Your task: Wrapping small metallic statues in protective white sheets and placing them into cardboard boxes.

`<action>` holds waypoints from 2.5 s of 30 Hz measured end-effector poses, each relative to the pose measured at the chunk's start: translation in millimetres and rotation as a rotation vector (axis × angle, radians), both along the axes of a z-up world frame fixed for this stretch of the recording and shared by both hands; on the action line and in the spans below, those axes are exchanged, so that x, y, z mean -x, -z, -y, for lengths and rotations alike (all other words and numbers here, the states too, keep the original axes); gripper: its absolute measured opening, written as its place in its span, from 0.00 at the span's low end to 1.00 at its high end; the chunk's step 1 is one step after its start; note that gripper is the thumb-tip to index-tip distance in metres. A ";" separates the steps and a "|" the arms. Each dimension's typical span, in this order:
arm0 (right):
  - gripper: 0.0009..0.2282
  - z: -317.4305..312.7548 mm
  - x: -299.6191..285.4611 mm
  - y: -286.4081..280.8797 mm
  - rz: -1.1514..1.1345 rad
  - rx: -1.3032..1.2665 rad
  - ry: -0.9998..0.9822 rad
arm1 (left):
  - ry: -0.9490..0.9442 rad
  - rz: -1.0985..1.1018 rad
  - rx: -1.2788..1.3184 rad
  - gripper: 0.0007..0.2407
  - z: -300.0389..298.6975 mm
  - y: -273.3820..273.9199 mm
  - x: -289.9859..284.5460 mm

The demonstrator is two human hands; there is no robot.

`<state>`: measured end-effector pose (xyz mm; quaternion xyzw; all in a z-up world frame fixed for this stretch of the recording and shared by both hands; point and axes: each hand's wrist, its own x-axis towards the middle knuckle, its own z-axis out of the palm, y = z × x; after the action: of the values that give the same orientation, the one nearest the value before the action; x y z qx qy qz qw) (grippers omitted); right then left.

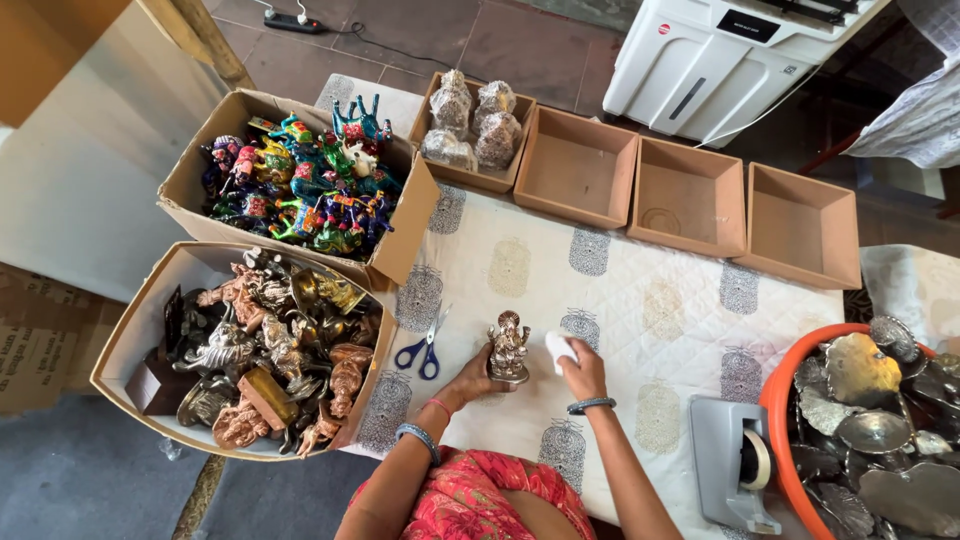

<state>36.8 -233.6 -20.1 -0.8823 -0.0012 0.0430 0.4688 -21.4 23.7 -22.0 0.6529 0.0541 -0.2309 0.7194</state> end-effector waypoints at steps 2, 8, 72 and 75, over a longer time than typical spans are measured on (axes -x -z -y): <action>0.21 -13.5 -2.2 -14.7 -0.019 -0.079 -0.006 | 0.002 -0.002 0.007 0.51 0.2 7.4 2.4; 0.21 -52.8 -5.9 -5.0 -0.418 -0.267 0.016 | 0.008 -0.025 0.002 0.54 -0.5 14.1 -0.2; 0.15 -80.0 27.8 -104.2 0.381 0.406 -0.415 | -0.117 0.350 -0.333 0.33 41.0 34.5 -56.4; 0.17 -47.2 36.9 -83.2 0.407 0.211 -0.403 | -0.094 0.250 -0.390 0.39 36.4 6.0 -51.8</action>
<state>-0.1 -186.3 63.2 -0.8985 -0.2657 -0.0427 0.3469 30.4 -12.8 -28.0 0.7999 0.0386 -0.0995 0.5906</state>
